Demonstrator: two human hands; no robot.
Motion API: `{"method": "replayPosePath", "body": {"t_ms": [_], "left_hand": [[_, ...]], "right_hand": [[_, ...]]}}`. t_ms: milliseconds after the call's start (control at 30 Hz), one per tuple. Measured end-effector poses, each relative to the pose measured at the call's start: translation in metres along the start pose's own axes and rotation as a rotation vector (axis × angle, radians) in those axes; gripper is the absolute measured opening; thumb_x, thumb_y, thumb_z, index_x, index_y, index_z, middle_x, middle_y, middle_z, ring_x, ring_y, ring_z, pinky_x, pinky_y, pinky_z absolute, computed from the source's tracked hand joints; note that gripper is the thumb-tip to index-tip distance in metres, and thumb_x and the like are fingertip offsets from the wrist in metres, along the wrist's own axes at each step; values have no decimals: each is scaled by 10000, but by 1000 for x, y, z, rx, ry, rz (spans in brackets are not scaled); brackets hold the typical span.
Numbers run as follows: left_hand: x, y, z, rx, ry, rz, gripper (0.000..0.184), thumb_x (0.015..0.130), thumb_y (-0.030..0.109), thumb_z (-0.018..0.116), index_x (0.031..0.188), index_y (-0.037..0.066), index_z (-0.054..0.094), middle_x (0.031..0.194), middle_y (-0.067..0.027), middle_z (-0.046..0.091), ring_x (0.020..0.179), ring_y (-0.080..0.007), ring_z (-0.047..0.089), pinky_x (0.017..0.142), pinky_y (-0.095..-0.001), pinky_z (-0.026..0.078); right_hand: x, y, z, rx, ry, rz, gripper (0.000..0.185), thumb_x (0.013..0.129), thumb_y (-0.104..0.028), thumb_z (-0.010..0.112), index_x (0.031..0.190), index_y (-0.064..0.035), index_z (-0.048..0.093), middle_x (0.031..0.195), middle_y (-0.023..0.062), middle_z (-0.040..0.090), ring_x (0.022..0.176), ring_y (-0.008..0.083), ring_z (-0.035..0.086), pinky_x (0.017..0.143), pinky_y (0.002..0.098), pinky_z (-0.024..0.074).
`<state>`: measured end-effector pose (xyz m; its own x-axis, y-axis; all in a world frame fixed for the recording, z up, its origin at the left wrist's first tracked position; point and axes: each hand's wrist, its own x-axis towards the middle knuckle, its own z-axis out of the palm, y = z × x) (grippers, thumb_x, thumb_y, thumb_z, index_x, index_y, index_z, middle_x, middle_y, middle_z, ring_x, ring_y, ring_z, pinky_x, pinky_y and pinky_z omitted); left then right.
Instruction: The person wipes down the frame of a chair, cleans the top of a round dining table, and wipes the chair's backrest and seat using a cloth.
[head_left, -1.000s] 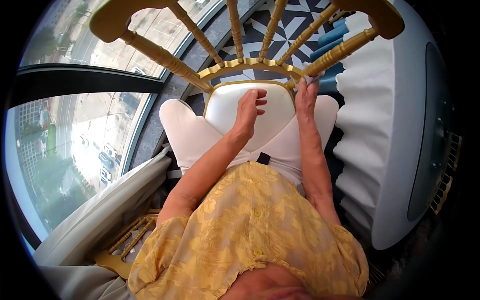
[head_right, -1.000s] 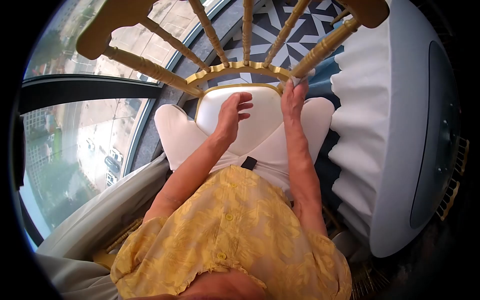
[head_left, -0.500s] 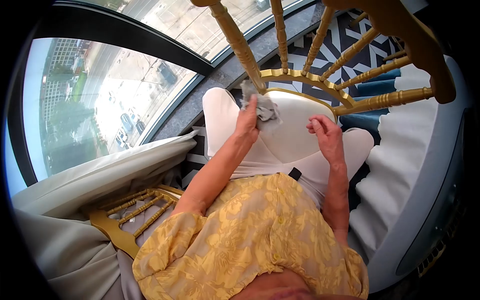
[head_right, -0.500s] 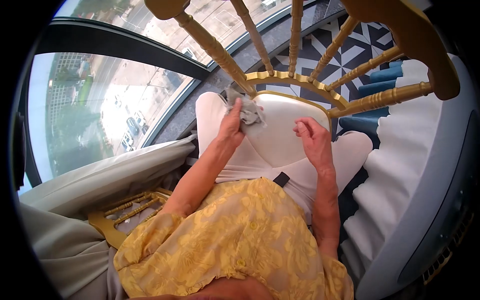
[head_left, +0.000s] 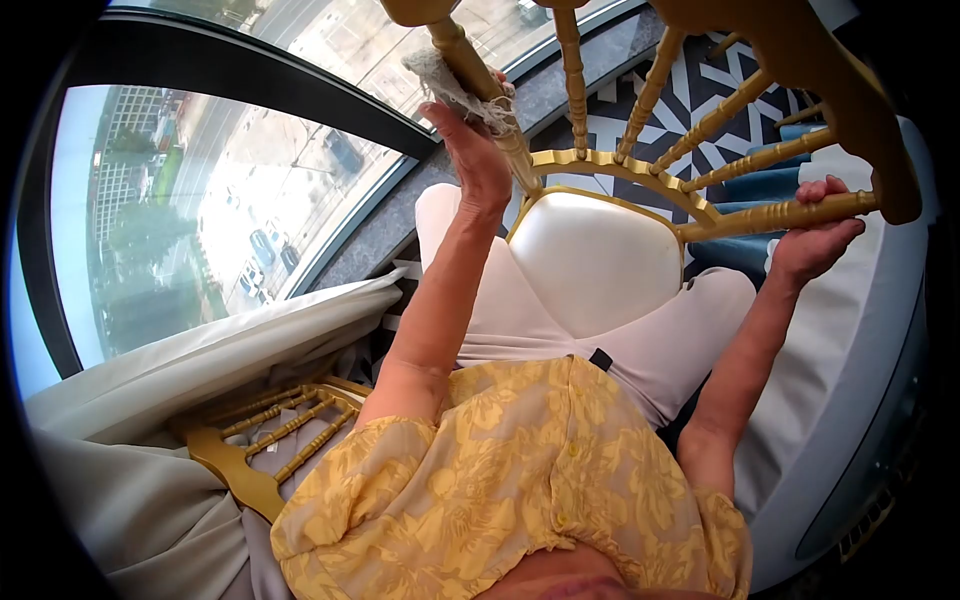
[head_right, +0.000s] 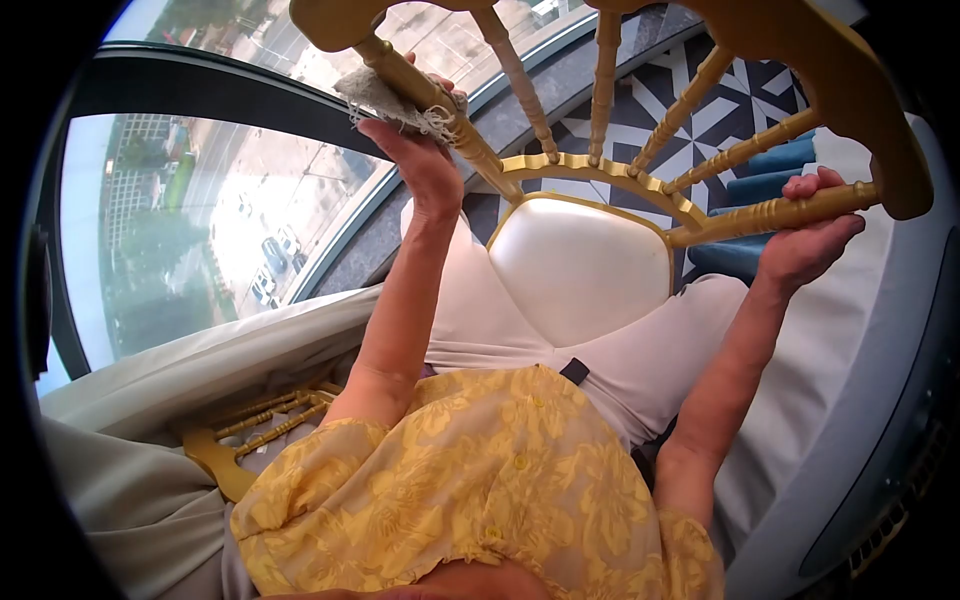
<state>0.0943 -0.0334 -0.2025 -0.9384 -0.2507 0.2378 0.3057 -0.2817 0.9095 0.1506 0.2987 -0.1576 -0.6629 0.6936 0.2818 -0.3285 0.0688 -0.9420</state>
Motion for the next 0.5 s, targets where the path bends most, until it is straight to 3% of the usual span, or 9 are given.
{"method": "replayPosePath", "body": {"t_ms": [67, 133, 167, 233, 267, 300, 400, 467, 500], "left_hand": [[-18, -44, -19, 185, -39, 73, 554, 1042, 517, 314, 1339, 61, 417, 1084, -64, 546, 974, -137, 506, 885, -302, 414], [-48, -86, -43, 259, -86, 27, 498, 1044, 464, 399, 1333, 59, 419, 1202, -55, 526, 1071, -133, 483, 943, -288, 387], [-66, -105, -56, 311, -126, -25, 515, 1043, 453, 411, 1368, 54, 401, 1235, -53, 517, 1106, -138, 474, 976, -290, 371], [-94, -135, -77, 246, -186, -361, 563, 1037, 476, 407, 1405, 51, 375, 1268, -57, 510, 1156, -149, 457, 1026, -287, 336], [-97, -135, -84, 399, -256, -420, 656, 1032, 564, 284, 1448, 61, 342, 1330, -43, 464, 1209, -154, 425, 1058, -294, 321], [-95, -140, -83, 401, -266, -424, 656, 1032, 564, 284, 1448, 61, 342, 1330, -43, 464, 1209, -154, 425, 1058, -294, 321], [-81, -123, -61, 30, -24, -549, 882, 909, 795, 193, 1344, 65, 430, 1181, -59, 529, 1079, -172, 479, 994, -318, 362], [-51, -88, -46, -60, -28, -322, 909, 874, 824, 208, 1316, 61, 432, 1180, -97, 557, 1094, -220, 542, 1009, -356, 390], [-36, -54, -26, -77, 2, -225, 898, 858, 843, 217, 1234, 66, 467, 1071, -103, 582, 992, -234, 576, 948, -372, 425]], "right_hand": [[-5, -8, 20, -102, 170, -30, 582, 1021, -469, 184, 906, 1, 508, 683, 61, 458, 607, 157, 431, 601, 271, 444], [-3, -8, 21, -101, 166, -34, 589, 1021, -479, 189, 909, 1, 511, 680, 62, 461, 606, 156, 437, 601, 269, 448], [-4, -8, 20, -104, 162, -35, 596, 1020, -489, 195, 911, 1, 515, 677, 63, 464, 604, 156, 443, 601, 268, 452], [-5, -8, 21, -128, 173, -37, 574, 1008, -467, 199, 906, -1, 518, 681, 71, 470, 610, 151, 456, 608, 262, 462], [-7, -9, 23, -134, 171, -36, 564, 1007, -466, 204, 902, -3, 508, 690, 73, 459, 617, 159, 449, 602, 271, 445], [-7, -10, 24, -139, 169, -37, 553, 1005, -465, 209, 897, -4, 497, 699, 75, 447, 623, 168, 442, 595, 281, 428], [-6, -6, 21, -131, 148, -53, 535, 1000, -439, 203, 907, -2, 499, 709, 78, 466, 629, 171, 454, 619, 294, 447], [-5, -4, 19, -125, 148, -68, 546, 1000, -444, 209, 907, -1, 513, 702, 77, 490, 625, 163, 469, 625, 285, 463], [-4, -2, 16, -129, 140, -73, 560, 1001, -452, 214, 908, 2, 529, 693, 76, 509, 620, 154, 481, 622, 274, 474]]}}
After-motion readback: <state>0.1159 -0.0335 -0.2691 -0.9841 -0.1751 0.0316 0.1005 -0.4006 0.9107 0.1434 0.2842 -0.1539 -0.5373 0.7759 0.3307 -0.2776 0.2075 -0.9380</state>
